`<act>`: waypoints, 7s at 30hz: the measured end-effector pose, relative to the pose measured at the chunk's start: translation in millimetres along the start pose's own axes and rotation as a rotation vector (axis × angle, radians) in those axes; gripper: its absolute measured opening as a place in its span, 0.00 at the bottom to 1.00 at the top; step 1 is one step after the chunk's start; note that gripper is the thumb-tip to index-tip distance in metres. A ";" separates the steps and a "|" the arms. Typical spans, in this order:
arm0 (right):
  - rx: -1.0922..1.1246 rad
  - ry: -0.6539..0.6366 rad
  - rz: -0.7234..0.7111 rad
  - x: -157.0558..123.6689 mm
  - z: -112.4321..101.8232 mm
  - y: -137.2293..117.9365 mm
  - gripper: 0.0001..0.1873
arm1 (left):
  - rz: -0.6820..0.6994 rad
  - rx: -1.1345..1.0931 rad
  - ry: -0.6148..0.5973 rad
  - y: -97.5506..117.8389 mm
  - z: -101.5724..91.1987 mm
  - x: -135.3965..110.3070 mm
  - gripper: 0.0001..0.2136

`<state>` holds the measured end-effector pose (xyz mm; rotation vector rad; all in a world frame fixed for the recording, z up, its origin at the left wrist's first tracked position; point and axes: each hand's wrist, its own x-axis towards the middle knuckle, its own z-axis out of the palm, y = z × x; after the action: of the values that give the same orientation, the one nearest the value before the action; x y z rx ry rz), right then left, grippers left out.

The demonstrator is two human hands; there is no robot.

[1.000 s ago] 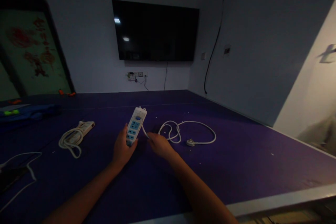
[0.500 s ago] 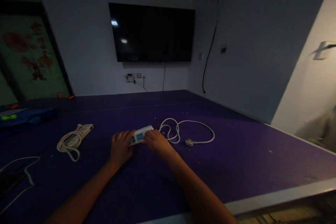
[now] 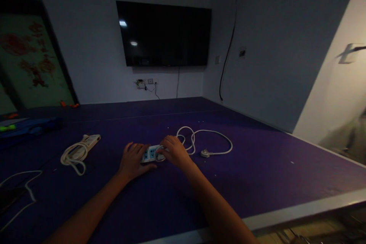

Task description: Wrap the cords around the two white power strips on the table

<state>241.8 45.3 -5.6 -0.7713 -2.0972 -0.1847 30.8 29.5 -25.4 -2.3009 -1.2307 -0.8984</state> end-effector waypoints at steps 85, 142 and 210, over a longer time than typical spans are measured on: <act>-0.346 -0.448 -0.043 0.7 9.9 -21.5 0.10 | -0.370 0.188 -0.094 9.8 -13.6 3.4 0.34; 0.485 0.469 0.715 -18.1 -45.1 88.7 0.20 | -0.558 0.192 -0.256 -9.9 -6.2 7.4 0.33; -0.424 -0.338 0.486 -24.4 -28.0 70.5 0.46 | -0.630 -0.056 0.072 -22.1 0.7 0.7 0.26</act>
<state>312.8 79.2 -17.7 -1.6378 -2.1287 -0.2476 12.8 42.4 -24.7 -1.9078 -1.9629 -1.2104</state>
